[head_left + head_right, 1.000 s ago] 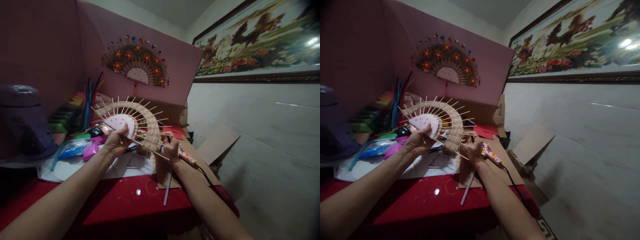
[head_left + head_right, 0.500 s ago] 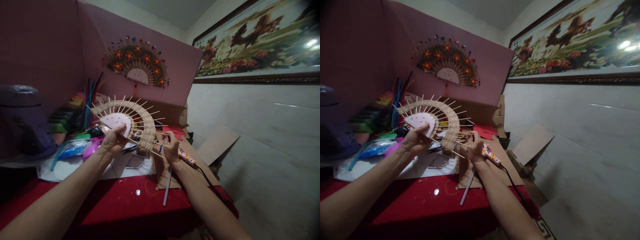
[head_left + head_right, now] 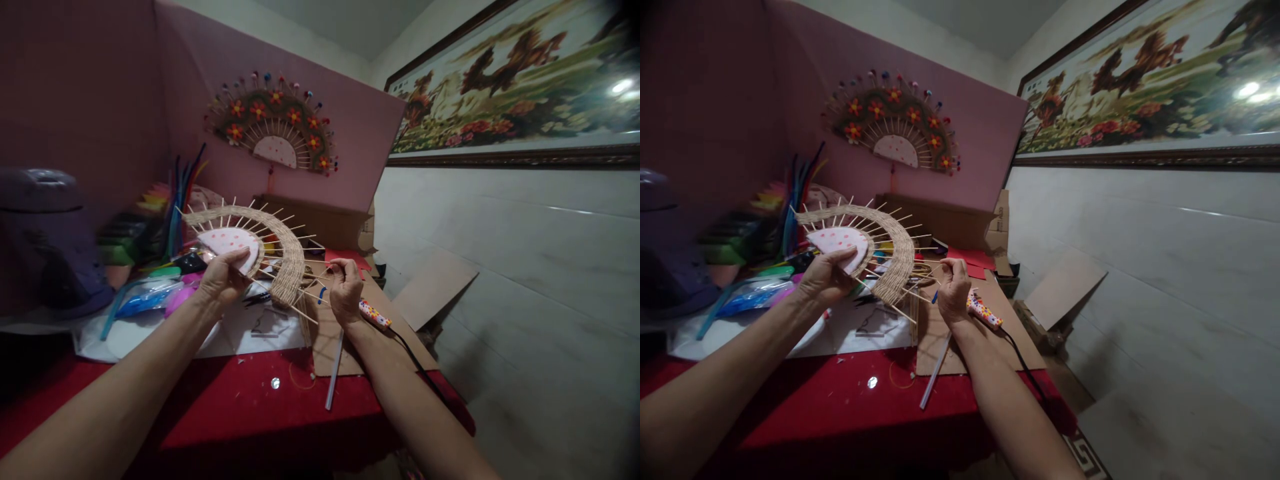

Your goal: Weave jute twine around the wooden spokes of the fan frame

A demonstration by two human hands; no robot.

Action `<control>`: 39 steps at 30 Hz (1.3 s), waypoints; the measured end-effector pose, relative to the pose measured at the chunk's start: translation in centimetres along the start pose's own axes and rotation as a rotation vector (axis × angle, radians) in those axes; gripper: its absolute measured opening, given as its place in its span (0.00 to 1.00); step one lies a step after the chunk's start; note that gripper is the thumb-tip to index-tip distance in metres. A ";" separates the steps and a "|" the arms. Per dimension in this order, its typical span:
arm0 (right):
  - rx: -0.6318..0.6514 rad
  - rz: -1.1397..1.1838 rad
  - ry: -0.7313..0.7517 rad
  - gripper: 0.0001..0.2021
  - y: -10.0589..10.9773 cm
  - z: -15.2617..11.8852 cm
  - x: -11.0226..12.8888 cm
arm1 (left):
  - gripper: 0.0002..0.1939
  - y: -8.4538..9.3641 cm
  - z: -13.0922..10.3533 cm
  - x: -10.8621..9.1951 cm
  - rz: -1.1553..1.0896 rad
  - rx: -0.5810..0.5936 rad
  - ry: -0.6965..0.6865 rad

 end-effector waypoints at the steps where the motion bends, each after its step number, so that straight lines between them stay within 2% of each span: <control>1: -0.006 -0.006 0.014 0.09 0.1 0.1 0.0 | 0.09 0.0 0.0 0.0 0.005 0.001 0.004; 8: -0.014 0.027 -0.040 0.09 0.1 0.2 -0.6 | 0.08 -0.1 -0.2 0.0 -0.002 -0.033 0.037; 13: -0.017 0.023 -0.014 0.10 0.1 0.3 -0.6 | 0.08 -0.4 -0.7 0.1 0.029 -0.056 0.069; 17: 0.018 0.109 -0.084 0.10 -0.2 0.0 -1.0 | 0.07 -0.4 -0.9 0.2 0.028 -0.074 0.096; 25: 0.069 0.300 -0.223 0.10 -1.5 -1.2 -1.7 | 0.11 -0.1 -0.5 0.2 -0.018 -0.023 0.113; 32: 0.087 0.455 -0.326 0.10 -1.8 -0.9 -0.8 | 0.14 -0.6 -1.0 0.4 0.014 -0.020 0.122; 39: 0.094 0.474 -0.334 0.11 -1.7 -1.0 -0.2 | 0.11 -0.6 -1.0 1.1 0.088 0.018 0.165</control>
Point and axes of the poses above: each hand's wrist, its own z-axis towards the middle knuckle, its own y-axis out of the back of the hand, x = y × z, the point moved 4 cm from there along z, towards the middle knuckle, and after that the axes turned 13 degrees about y, right-handed, at the moved point
